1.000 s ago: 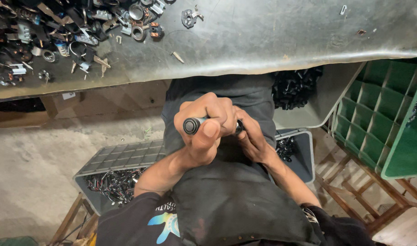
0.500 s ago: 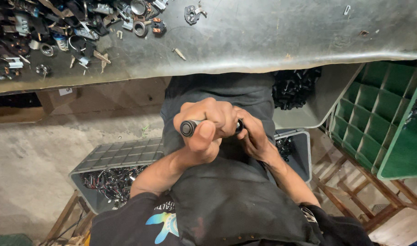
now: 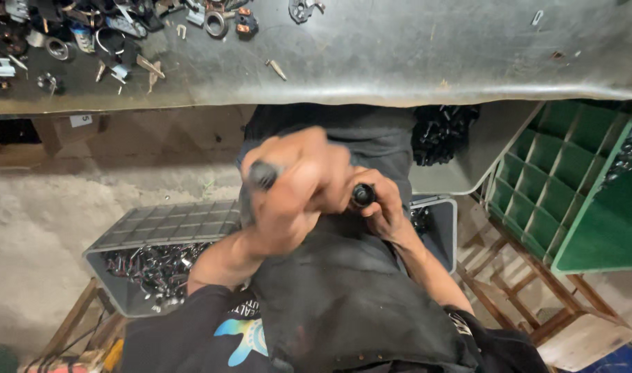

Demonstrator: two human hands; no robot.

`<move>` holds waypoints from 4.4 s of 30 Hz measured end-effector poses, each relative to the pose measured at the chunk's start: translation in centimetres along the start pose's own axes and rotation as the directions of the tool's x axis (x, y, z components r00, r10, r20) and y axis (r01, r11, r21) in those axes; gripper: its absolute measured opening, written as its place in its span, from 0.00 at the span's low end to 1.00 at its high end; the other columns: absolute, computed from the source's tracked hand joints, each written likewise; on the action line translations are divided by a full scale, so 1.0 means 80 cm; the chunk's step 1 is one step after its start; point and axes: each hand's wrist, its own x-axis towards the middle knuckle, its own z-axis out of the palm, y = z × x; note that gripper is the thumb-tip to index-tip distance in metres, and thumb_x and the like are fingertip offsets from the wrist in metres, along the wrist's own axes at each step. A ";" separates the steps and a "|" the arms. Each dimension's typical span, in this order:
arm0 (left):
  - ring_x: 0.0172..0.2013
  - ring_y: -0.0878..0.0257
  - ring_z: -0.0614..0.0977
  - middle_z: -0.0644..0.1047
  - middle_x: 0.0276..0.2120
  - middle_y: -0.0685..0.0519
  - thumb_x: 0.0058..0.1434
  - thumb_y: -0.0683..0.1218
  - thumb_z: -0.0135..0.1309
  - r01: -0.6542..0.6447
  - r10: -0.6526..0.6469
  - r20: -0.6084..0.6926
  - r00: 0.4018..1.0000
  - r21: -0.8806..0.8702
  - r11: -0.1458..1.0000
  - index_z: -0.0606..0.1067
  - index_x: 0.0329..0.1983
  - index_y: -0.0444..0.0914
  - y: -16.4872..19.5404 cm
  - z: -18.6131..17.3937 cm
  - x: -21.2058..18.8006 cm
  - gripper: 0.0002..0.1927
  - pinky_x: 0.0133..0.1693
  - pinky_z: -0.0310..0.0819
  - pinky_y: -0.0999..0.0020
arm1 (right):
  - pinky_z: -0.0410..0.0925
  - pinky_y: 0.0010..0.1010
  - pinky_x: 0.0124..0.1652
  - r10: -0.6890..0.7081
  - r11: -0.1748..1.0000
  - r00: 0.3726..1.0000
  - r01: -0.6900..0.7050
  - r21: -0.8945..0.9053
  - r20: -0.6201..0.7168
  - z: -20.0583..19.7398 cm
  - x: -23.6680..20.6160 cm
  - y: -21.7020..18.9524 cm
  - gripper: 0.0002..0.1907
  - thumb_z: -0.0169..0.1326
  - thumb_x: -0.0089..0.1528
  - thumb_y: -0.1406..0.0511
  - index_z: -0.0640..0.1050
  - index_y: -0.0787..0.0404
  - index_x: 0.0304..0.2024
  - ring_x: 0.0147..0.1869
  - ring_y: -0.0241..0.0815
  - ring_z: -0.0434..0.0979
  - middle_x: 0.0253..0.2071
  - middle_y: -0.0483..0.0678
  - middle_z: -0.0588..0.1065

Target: The person sits at a workbench covered with piles of lock cylinders and uses a screwdriver to disassemble them, turning the tool to open each lock body and separating the housings and internal parts. Disassembled components are placed on the table and in bins, and the person picks up the next lock to repeat the process.

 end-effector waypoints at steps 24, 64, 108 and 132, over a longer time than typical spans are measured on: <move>0.18 0.70 0.54 0.58 0.17 0.57 0.70 0.46 0.45 -0.464 0.480 -0.258 0.839 0.121 0.877 0.58 0.24 0.39 0.044 -0.047 -0.059 0.17 0.21 0.48 0.69 | 0.71 0.33 0.48 -0.488 0.704 0.786 0.612 -0.361 0.380 0.058 0.492 -0.207 0.20 0.41 0.82 0.51 0.71 0.62 0.53 0.46 0.41 0.78 0.42 0.47 0.76; 0.20 0.72 0.59 0.62 0.18 0.57 0.69 0.45 0.47 -0.290 0.367 -0.213 0.906 0.318 0.902 0.61 0.23 0.37 0.012 -0.060 -0.040 0.18 0.22 0.51 0.72 | 0.73 0.38 0.53 -0.433 0.294 0.901 0.127 -0.947 -0.013 -0.073 0.251 -0.217 0.21 0.61 0.62 0.74 0.73 0.63 0.56 0.57 0.55 0.77 0.55 0.54 0.72; 0.21 0.64 0.63 0.66 0.21 0.51 0.70 0.52 0.54 -0.196 0.202 0.229 0.952 -0.052 0.979 0.65 0.27 0.35 -0.016 0.046 0.001 0.21 0.27 0.59 0.64 | 0.73 0.37 0.53 -0.143 0.948 0.974 0.083 -0.308 -0.178 0.012 0.030 -0.074 0.16 0.52 0.73 0.62 0.67 0.65 0.58 0.52 0.51 0.79 0.49 0.58 0.75; 0.19 0.69 0.57 0.61 0.20 0.54 0.70 0.52 0.50 -0.187 0.192 0.063 0.979 -0.068 0.980 0.59 0.24 0.36 -0.069 0.010 -0.004 0.23 0.23 0.55 0.71 | 0.70 0.39 0.57 -0.031 0.929 0.996 -0.001 -0.369 -0.081 0.002 -0.013 -0.037 0.19 0.50 0.68 0.71 0.68 0.70 0.61 0.58 0.58 0.79 0.55 0.59 0.75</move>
